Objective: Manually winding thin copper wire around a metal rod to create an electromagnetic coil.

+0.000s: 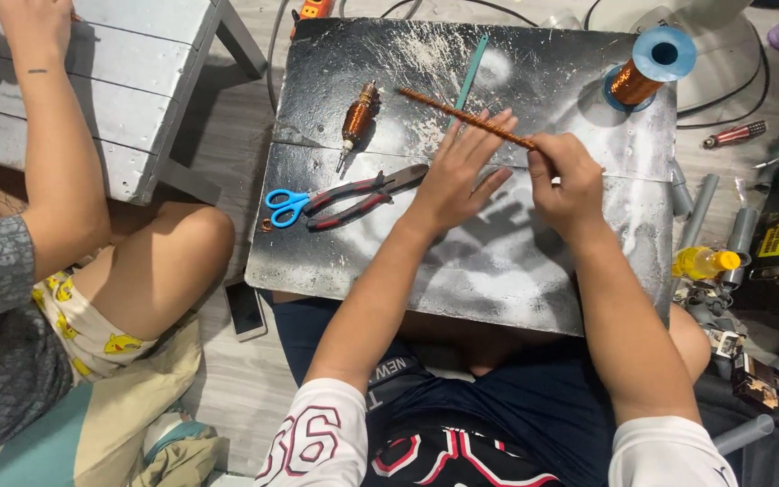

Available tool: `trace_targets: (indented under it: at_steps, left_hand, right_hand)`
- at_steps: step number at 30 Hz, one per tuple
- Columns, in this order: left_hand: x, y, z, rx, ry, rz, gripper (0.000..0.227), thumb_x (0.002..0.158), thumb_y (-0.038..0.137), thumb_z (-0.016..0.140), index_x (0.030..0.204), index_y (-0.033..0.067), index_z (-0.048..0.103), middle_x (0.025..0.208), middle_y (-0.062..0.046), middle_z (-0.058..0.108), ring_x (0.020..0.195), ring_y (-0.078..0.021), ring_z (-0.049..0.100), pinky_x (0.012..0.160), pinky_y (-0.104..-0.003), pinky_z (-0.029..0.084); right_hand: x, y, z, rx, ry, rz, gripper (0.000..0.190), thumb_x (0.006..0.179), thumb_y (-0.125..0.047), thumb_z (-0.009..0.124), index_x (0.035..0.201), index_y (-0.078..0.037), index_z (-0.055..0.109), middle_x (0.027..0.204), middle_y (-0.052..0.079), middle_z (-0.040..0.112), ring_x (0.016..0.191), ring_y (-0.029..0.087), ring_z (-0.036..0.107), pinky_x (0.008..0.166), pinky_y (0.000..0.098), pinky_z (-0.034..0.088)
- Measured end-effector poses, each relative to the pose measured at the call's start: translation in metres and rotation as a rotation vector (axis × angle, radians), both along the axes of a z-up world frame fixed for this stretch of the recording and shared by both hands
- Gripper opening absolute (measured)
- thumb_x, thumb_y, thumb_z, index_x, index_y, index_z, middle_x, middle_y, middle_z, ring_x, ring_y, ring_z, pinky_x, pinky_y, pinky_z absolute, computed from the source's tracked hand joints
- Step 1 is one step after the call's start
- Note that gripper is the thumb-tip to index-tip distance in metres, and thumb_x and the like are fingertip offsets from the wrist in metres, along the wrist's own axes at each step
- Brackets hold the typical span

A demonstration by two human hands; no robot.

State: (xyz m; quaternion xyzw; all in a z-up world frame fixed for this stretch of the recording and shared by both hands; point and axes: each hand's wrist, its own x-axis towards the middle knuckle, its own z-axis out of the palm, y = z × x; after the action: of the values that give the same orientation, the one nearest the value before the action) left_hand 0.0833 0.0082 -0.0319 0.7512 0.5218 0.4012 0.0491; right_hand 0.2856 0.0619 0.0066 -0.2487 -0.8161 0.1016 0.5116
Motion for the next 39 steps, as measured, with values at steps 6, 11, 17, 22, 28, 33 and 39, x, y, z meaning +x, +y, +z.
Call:
trace_targets:
  at_steps: [6, 11, 17, 22, 28, 33, 39]
  left_hand:
    - [-0.008, 0.011, -0.031, -0.038, -0.304, -0.153, 0.034, 0.118, 0.035, 0.065, 0.151, 0.0293, 0.067, 0.142, 0.003, 0.077, 0.145, -0.0238, 0.068, 0.135, -0.06, 0.035]
    - [-0.004, -0.005, 0.016, -0.062, -0.436, -0.211, 0.02, 0.117, 0.029, 0.064, 0.123, 0.0163, 0.079, 0.08, -0.003, 0.076, 0.082, -0.0251, 0.078, 0.09, -0.042, 0.062]
    - [-0.002, -0.028, 0.056, -0.317, -0.425, -0.178, 0.039, 0.123, 0.033, 0.049, 0.141, 0.007, 0.071, 0.121, -0.021, 0.081, 0.108, -0.0447, 0.079, 0.096, -0.057, 0.062]
    - [-0.001, -0.029, 0.054, -0.428, -0.394, -0.119, 0.043, 0.124, 0.038, 0.042, 0.149, 0.0118, 0.066, 0.131, -0.023, 0.081, 0.121, -0.0491, 0.077, 0.104, -0.064, 0.061]
    - [0.0, -0.033, 0.056, -0.417, -0.306, -0.049, 0.04, 0.118, 0.016, 0.039, 0.15, 0.0174, 0.063, 0.114, -0.019, 0.084, 0.112, -0.0459, 0.081, 0.1, -0.059, 0.064]
    - [-0.002, -0.035, 0.067, -0.488, -0.321, -0.062, 0.04, 0.114, 0.026, 0.045, 0.141, 0.0086, 0.069, 0.116, -0.025, 0.084, 0.112, -0.0495, 0.08, 0.1, -0.062, 0.062]
    - [0.002, -0.024, 0.052, -0.588, -0.326, -0.1, 0.049, 0.117, 0.036, 0.037, 0.145, 0.0077, 0.065, 0.118, -0.031, 0.082, 0.116, -0.0534, 0.078, 0.104, -0.068, 0.058]
  right_hand:
    - [0.0, 0.001, -0.003, -0.007, -0.044, 0.023, 0.013, 0.12, -0.012, 0.075, 0.126, -0.004, 0.083, 0.078, 0.006, 0.061, 0.063, 0.025, 0.06, 0.059, 0.0372, 0.054]
    - [0.002, 0.004, 0.002, -0.007, -0.019, -0.016, 0.014, 0.122, -0.01, 0.074, 0.128, -0.001, 0.082, 0.084, 0.01, 0.064, 0.067, 0.028, 0.061, 0.062, 0.0394, 0.055]
    - [0.0, 0.005, -0.006, 0.0, -0.028, -0.059, 0.019, 0.121, -0.013, 0.077, 0.137, -0.004, 0.084, 0.102, 0.012, 0.063, 0.082, 0.034, 0.066, 0.074, 0.044, 0.058]
    - [-0.006, 0.0, -0.008, -0.01, -0.012, -0.086, 0.016, 0.118, -0.013, 0.085, 0.132, -0.004, 0.086, 0.101, 0.011, 0.063, 0.083, 0.032, 0.068, 0.072, 0.041, 0.058]
    - [-0.005, 0.0, -0.026, -0.084, -0.056, -0.113, 0.018, 0.11, -0.01, 0.095, 0.124, -0.009, 0.084, 0.1, 0.011, 0.068, 0.076, 0.031, 0.07, 0.063, 0.0406, 0.06]
    - [-0.002, -0.005, -0.022, -0.149, -0.247, -0.175, 0.017, 0.119, -0.024, 0.08, 0.13, -0.014, 0.072, 0.095, 0.016, 0.077, 0.083, 0.043, 0.078, 0.074, 0.0541, 0.063]
    - [-0.008, -0.017, 0.006, -0.204, -0.29, -0.128, 0.032, 0.132, -0.033, 0.046, 0.135, -0.018, 0.074, 0.099, 0.01, 0.07, 0.092, 0.041, 0.075, 0.079, 0.052, 0.063]
